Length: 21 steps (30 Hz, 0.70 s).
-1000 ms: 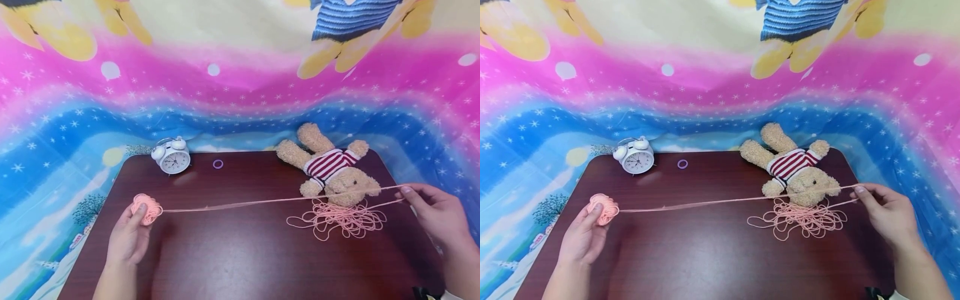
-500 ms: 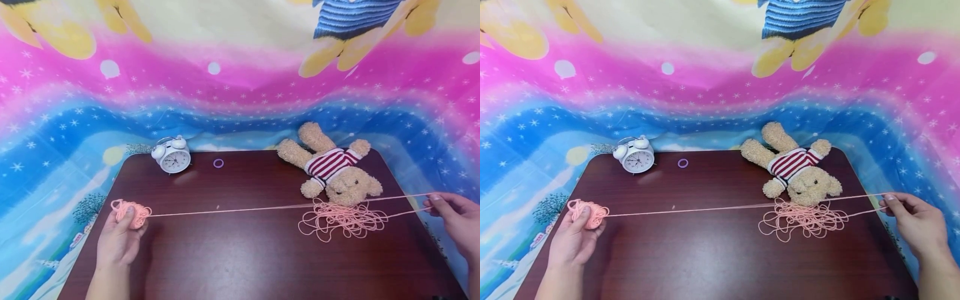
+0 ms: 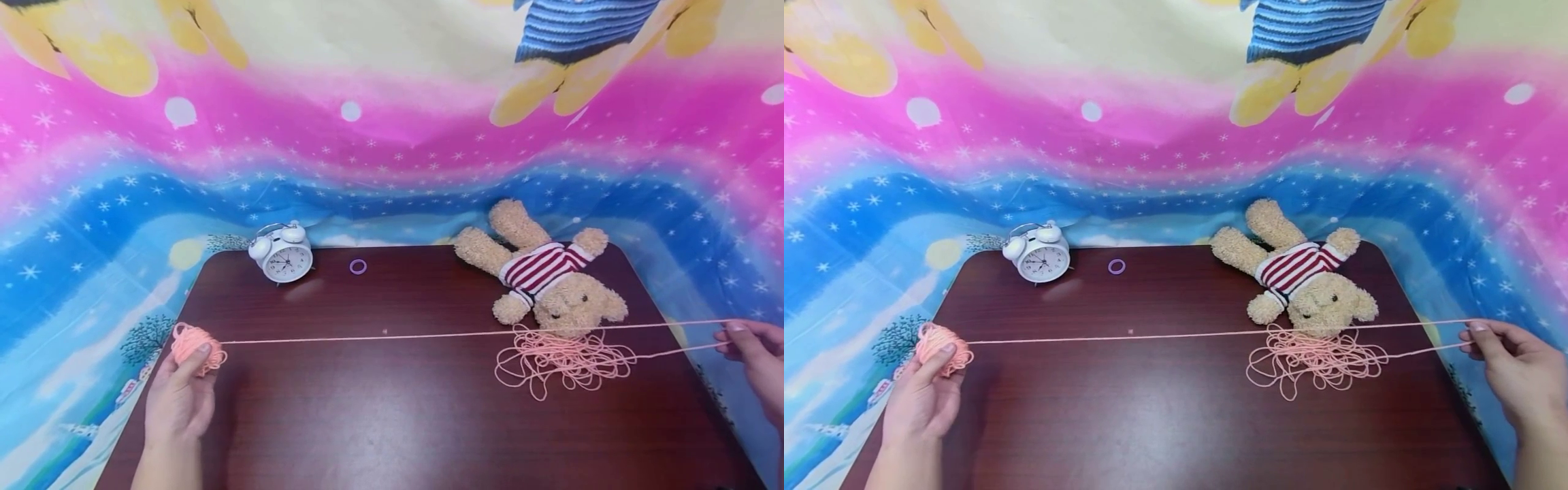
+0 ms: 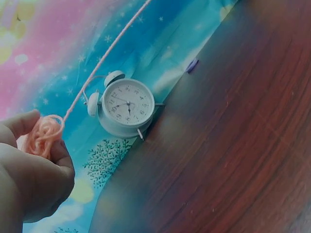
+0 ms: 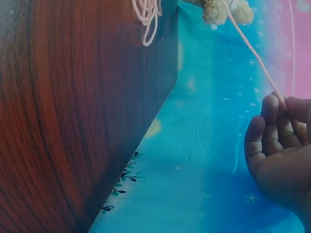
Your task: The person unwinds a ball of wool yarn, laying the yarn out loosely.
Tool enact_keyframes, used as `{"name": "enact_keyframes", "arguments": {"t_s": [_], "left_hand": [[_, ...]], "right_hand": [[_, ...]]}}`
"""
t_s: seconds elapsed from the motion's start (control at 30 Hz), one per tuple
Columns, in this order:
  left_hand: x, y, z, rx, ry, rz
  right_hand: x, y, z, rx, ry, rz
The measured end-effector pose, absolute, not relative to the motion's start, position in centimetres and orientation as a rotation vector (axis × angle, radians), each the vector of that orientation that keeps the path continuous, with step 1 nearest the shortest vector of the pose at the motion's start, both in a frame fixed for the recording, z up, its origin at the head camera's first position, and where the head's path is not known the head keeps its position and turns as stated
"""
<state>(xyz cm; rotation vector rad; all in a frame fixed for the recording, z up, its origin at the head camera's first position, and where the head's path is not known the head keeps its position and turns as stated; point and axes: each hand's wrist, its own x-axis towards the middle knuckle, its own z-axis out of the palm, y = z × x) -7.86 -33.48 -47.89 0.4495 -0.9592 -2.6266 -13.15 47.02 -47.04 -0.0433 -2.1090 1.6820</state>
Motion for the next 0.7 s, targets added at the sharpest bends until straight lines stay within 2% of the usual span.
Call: {"name": "enact_keyframes", "arguments": {"t_s": [0.3, 0.53, 0.7], "left_hand": [[-7.2, -34.5, -48.2, 0.507, -1.045, -2.601], [-6.9, -35.2, -48.4, 0.355, -0.926, -2.663], [-6.7, -35.5, -48.1, 0.358, -0.894, -2.654]], "right_hand": [[-13.3, 47.4, -47.5, -0.116, -2.166, 1.554], [-13.1, 46.5, -46.5, -0.151, -2.169, 1.633], [-13.2, 46.5, -46.4, -0.196, -2.200, 1.602]]}}
